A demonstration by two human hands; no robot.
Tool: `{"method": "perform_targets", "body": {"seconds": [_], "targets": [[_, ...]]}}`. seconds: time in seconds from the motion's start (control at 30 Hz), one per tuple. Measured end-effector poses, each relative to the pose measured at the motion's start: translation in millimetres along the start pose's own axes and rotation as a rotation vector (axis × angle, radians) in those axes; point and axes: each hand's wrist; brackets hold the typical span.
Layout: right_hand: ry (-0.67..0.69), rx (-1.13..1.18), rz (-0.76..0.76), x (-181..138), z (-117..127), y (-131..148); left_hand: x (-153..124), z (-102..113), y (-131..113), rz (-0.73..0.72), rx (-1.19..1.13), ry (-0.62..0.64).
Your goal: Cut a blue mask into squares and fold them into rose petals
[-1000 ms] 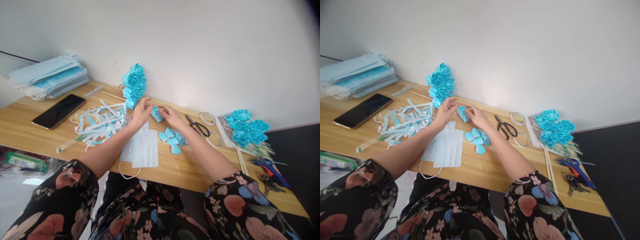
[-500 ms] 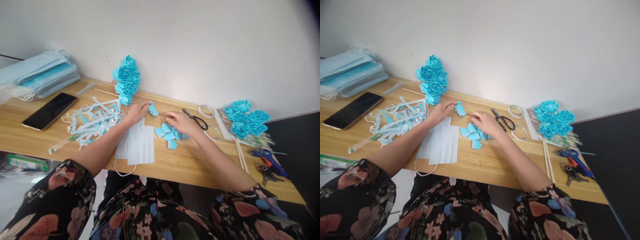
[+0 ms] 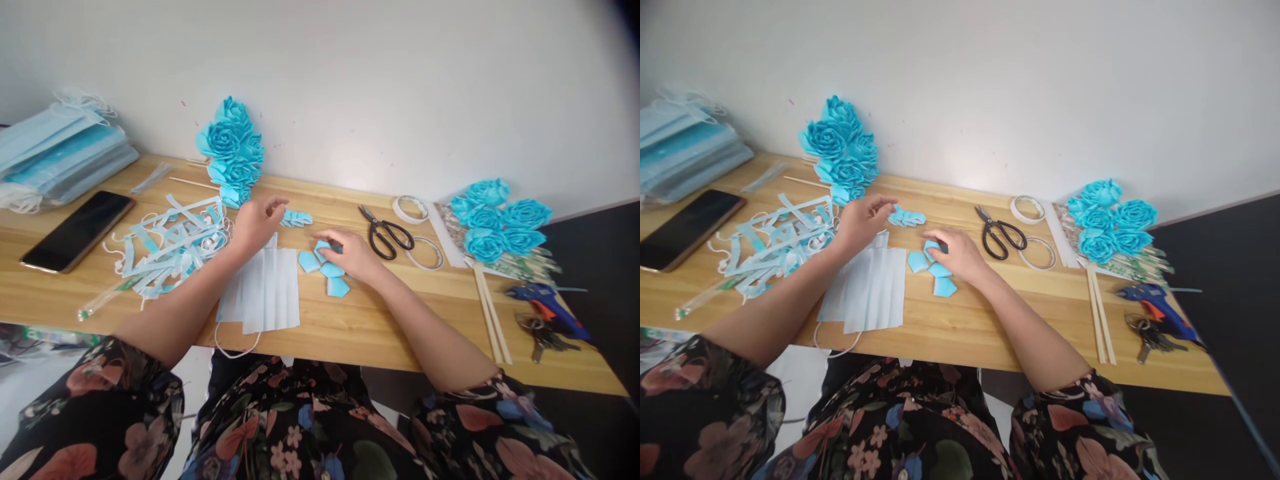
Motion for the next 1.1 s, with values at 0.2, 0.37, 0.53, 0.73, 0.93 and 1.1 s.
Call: {"method": "perform_targets", "body": {"seconds": [0.2, 0.37, 0.53, 0.73, 0.93, 1.1], "targets": [[-0.309, 0.109, -0.024, -7, 5, 7, -20, -5, -35, -0.184, -0.118, 0.094], [-0.394, 0.070, -0.025, -10, 5, 13, -33, -12, -46, -0.299, -0.190, 0.283], [-0.380, 0.152, -0.019, -11, 2, 17, -36, -18, -44, -0.300, -0.278, 0.362], [-0.298, 0.388, 0.047, -15, -3, 16, -35, -25, -39, -0.255, -0.356, 0.339], [-0.313, 0.311, -0.004, -16, -3, 18, -31, -24, -38, -0.075, -0.549, 0.324], [-0.274, 0.278, 0.055, -14, -1, 20, -33, -22, -42, -0.091, -0.516, 0.369]]}}
Point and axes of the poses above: each hand's wrist, its own x-axis towards the middle knuckle, its own z-axis out of the back of the hand, y = z × x, and after that the axes turned 10 degrees about y, right-handed
